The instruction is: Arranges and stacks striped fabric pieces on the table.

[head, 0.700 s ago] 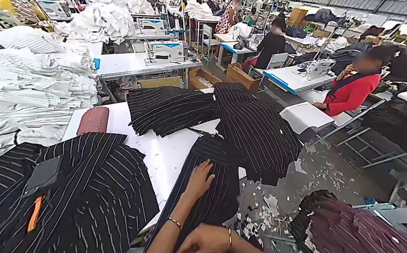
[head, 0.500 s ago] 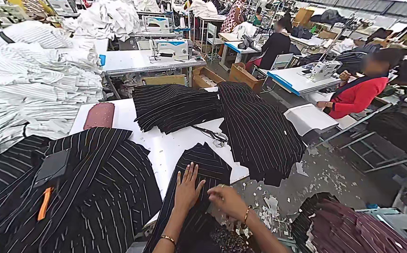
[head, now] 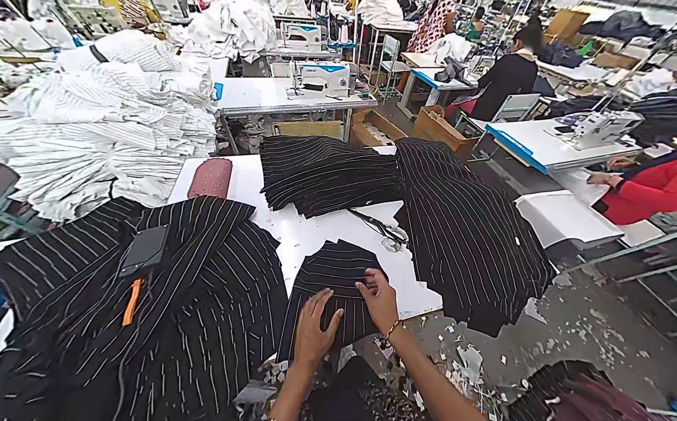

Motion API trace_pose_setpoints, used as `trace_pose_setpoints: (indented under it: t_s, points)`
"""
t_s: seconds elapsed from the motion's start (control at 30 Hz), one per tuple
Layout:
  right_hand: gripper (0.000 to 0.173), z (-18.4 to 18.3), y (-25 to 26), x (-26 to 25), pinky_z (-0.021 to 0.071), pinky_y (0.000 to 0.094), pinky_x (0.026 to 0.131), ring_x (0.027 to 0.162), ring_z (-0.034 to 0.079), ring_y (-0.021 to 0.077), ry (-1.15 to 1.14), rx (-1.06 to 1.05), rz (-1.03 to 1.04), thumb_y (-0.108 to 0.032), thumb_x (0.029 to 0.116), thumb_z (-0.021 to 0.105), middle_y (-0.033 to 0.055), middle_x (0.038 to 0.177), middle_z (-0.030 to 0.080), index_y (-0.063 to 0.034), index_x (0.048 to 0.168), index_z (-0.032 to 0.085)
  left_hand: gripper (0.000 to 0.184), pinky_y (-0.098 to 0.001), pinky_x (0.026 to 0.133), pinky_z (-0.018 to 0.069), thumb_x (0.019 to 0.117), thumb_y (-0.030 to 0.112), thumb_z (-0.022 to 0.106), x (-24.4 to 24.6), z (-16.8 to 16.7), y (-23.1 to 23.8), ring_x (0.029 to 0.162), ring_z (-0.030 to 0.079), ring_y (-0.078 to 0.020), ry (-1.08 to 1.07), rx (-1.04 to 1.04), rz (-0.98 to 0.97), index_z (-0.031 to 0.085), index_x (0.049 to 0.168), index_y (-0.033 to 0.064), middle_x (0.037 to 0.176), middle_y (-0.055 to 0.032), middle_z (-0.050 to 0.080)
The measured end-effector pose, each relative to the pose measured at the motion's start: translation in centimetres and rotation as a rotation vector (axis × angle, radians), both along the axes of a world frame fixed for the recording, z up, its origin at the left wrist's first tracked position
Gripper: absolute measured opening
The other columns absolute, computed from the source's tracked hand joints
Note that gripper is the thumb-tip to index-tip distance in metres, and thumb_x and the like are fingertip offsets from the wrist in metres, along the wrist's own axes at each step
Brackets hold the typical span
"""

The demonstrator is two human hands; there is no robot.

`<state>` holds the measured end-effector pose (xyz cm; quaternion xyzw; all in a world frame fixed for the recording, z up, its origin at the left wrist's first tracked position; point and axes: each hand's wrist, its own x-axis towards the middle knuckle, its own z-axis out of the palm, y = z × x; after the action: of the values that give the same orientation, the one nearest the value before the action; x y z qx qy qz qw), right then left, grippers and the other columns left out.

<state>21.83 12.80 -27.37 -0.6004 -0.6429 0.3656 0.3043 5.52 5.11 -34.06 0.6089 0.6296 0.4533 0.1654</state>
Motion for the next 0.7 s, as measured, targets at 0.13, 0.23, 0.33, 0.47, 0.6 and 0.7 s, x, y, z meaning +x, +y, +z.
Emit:
trace_pose_setpoints:
  t_s: [0.13, 0.23, 0.33, 0.47, 0.6, 0.7]
  points:
    - [0.018, -0.5, -4.4, -3.2, 0.0542, 0.0478, 0.098, 0.107, 0.07, 0.0354, 0.052, 0.223, 0.423, -0.002, 0.0927, 0.063, 0.0227, 0.108, 0.074, 0.0059, 0.101, 0.077, 0.076, -0.0407, 0.108, 0.0468, 0.0945, 0.044, 0.061, 0.5, 3.7, -0.1, 0.125, 0.06, -0.0282, -0.633, -0.306, 0.081, 0.045, 0.142, -0.0133, 0.134, -0.0284, 0.06]
    - [0.02, -1.2, -6.9, -3.8, 0.0539, 0.0451, 0.097, 0.103, 0.07, 0.0348, -0.022, 0.094, 0.591, -0.005, 0.0969, 0.06, 0.0233, 0.104, 0.073, 0.0067, 0.1, 0.075, 0.06, -0.0371, 0.106, 0.05, 0.0921, 0.011, 0.074, -0.3, 4.2, 1.5, 0.12, 0.063, -0.0239, -0.867, -0.36, 0.277, 0.045, 0.14, -0.011, 0.13, -0.0254, 0.062]
    - [0.027, 0.4, -6.7, -2.4, 0.052, 0.0404, 0.101, 0.108, 0.07, 0.0289, -0.042, -0.081, 0.609, -0.01, 0.1016, 0.055, 0.0212, 0.115, 0.073, 0.0046, 0.115, 0.073, 0.067, -0.0414, 0.115, 0.0409, 0.0966, -0.004, 0.058, -0.9, 3.1, 1.8, 0.139, 0.049, -0.032, -0.913, -0.33, 0.304, 0.026, 0.155, -0.0085, 0.152, -0.0307, 0.043]
    - [0.043, 2.9, -4.1, -1.3, 0.0511, 0.04, 0.106, 0.122, 0.064, 0.028, -0.015, 0.181, 0.411, -0.006, 0.0939, 0.065, 0.0177, 0.137, 0.064, -0.0007, 0.137, 0.063, 0.044, -0.0356, 0.098, 0.052, 0.1066, 0.005, 0.037, -1.0, 7.6, 1.0, 0.116, 0.062, -0.0183, -1.085, -0.46, 0.245, 0.04, 0.15, -0.0007, 0.136, -0.0181, 0.058]
    - [0.048, 5.3, -0.3, -0.8, 0.0425, 0.0597, 0.111, 0.132, 0.057, 0.0373, -0.124, 0.506, 0.473, -0.003, 0.0744, 0.075, 0.0143, 0.136, 0.066, -0.0111, 0.122, 0.075, 0.026, -0.0251, 0.072, 0.0618, 0.0965, 0.006, 0.045, -4.5, 16.6, -2.2, 0.076, 0.072, -0.0051, -1.032, -0.511, -0.287, 0.066, 0.112, 0.0073, 0.087, 0.0024, 0.076]
    - [0.026, 7.4, 0.5, 0.1, 0.0503, 0.0561, 0.102, 0.108, 0.072, 0.0296, -0.201, 0.32, 0.467, -0.004, 0.085, 0.07, 0.0112, 0.109, 0.077, -0.0085, 0.109, 0.079, 0.011, -0.0193, 0.071, 0.0607, 0.0906, 0.023, 0.067, -8.2, 20.6, -4.9, 0.075, 0.071, 0.002, -0.893, -0.191, -0.293, 0.076, 0.097, 0.0239, 0.085, 0.0121, 0.077]
